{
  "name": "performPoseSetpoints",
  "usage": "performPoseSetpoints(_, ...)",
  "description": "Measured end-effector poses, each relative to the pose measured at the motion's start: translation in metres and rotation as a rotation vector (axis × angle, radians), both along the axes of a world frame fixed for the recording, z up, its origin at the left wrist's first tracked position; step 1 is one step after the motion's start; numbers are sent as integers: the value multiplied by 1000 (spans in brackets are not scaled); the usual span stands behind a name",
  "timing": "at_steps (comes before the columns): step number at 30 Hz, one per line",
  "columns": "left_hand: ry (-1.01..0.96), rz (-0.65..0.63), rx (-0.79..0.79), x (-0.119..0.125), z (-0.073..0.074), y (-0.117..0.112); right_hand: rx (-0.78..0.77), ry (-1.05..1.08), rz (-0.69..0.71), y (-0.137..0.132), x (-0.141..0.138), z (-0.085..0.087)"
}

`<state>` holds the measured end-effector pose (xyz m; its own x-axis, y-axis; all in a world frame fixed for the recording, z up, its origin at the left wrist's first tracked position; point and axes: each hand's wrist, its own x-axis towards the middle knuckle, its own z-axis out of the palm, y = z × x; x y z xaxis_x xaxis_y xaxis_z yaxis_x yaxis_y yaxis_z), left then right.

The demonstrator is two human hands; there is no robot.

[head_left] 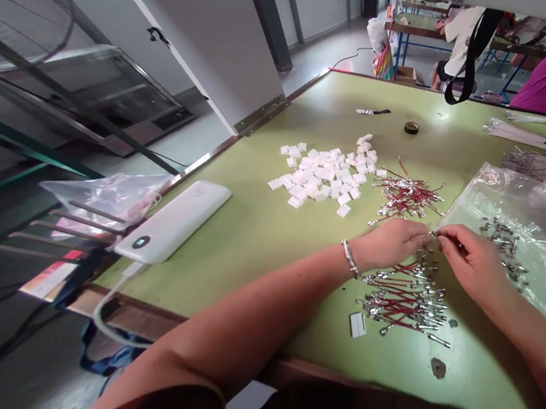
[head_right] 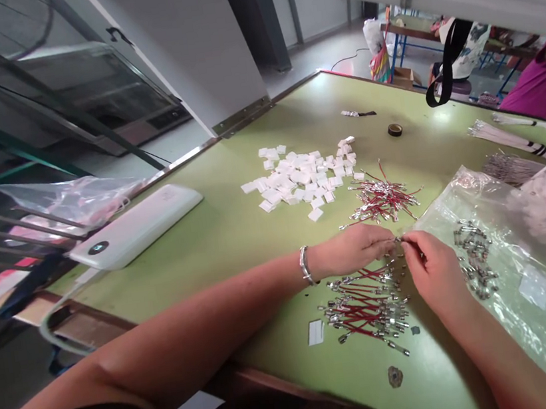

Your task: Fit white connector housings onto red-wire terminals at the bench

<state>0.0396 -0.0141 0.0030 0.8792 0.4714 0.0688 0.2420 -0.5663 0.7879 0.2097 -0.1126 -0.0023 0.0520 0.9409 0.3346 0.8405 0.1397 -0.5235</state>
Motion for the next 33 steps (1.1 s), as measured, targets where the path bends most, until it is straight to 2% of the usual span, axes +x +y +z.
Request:
performPoseSetpoints(4,68,-42,145,-2,-1,1,44,30,81,0,2,-1)
performPoseSetpoints(10,212,-85,433,-3,-7,-1,-203,139,118,0,12,9)
performPoseSetpoints(14,272,-145,576,-2,-7,-5,-302,144,109,-1,10,16)
performPoseSetpoints(18,324,-154,605,-1,0,-7,-378,198,82,-3,4,17)
performPoseSetpoints(21,355,-112,614,-2,4,-6,-348,236,13,-5,-1,15)
performPoseSetpoints(26,239,-230,680,-5,-3,-6,-392,248,124,-7,-1,12)
performPoseSetpoints(28,212,-252,697,-4,-6,-8,-426,265,122,-7,0,11)
performPoseSetpoints(30,215,-224,682,-4,-6,-10,-430,282,85,-6,-1,11)
performPoseSetpoints(33,223,-129,611,-5,4,-13,-384,222,68,-4,0,10)
